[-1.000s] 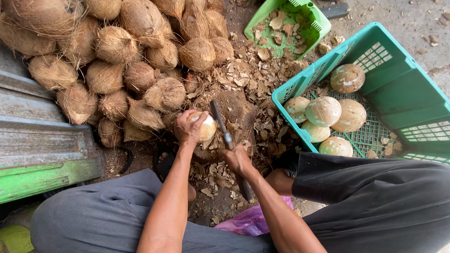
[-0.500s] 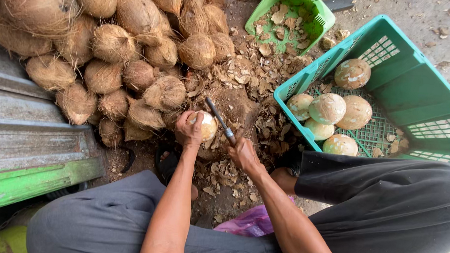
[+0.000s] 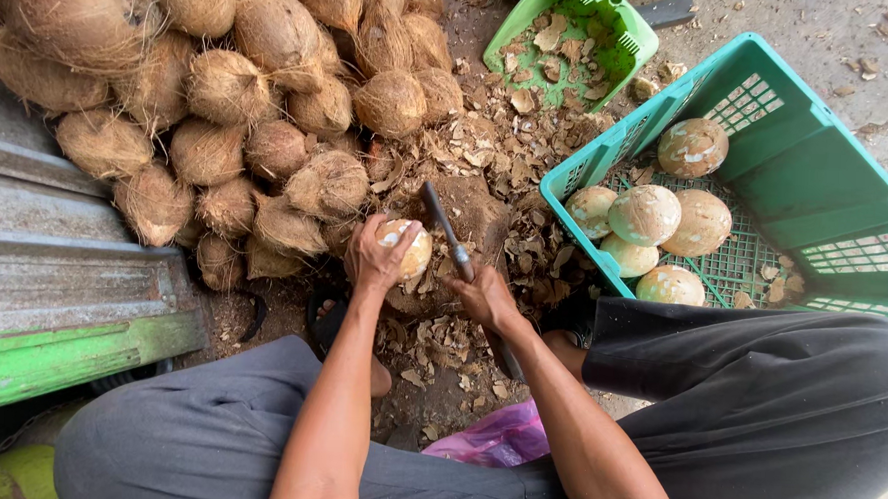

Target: The person sits on the ground and husks coconuts one at a time, holding each coconut against the ground and chopping off the outer husk with a machete. Trimmed coconuts are placed into a green plastic crate beside them, and husk pieces accumulate on the ground.

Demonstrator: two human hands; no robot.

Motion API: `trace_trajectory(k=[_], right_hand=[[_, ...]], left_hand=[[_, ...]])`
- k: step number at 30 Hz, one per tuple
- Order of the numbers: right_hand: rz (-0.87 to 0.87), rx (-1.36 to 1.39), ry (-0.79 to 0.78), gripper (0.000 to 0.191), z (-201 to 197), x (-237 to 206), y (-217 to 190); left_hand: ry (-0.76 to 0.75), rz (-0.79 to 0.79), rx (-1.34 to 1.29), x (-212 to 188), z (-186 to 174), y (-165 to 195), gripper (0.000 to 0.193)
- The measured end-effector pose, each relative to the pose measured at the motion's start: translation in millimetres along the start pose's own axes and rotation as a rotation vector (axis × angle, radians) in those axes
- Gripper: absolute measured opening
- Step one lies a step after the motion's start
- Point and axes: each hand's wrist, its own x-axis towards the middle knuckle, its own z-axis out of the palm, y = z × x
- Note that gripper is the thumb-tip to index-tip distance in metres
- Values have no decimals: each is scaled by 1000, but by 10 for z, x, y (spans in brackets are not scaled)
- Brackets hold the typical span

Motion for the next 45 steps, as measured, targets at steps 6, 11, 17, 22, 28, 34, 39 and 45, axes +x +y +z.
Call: trace_trajectory(k=[6, 11, 17, 22, 28, 34, 39, 45], right_hand=[[1, 130, 48, 34, -318, -291, -488], [-155, -93, 160, 38, -446, -636, -776], [-197, -141, 187, 32, -191, -653, -505], [-125, -290, 133, 31, -9, -521, -202], [-244, -95, 215, 32, -35, -580, -229], [-10, -189, 105, 19, -91, -434, -202], [-146, -43, 236, 31, -113, -322, 6], [-12, -241, 32, 27, -102, -282, -32]], left_hand=[[-218, -317, 21, 74, -38, 17, 76], [-52, -495, -24, -74, 88, 176, 67], [67, -579, -104, -75, 194, 213, 61], [132, -620, -180, -63, 307, 184, 63], [181, -505, -27, -158, 294, 246, 74], [119, -644, -129, -119, 237, 350, 69], [78, -556, 0, -144, 205, 372, 65], [158, -649, -93, -107, 246, 351, 61]])
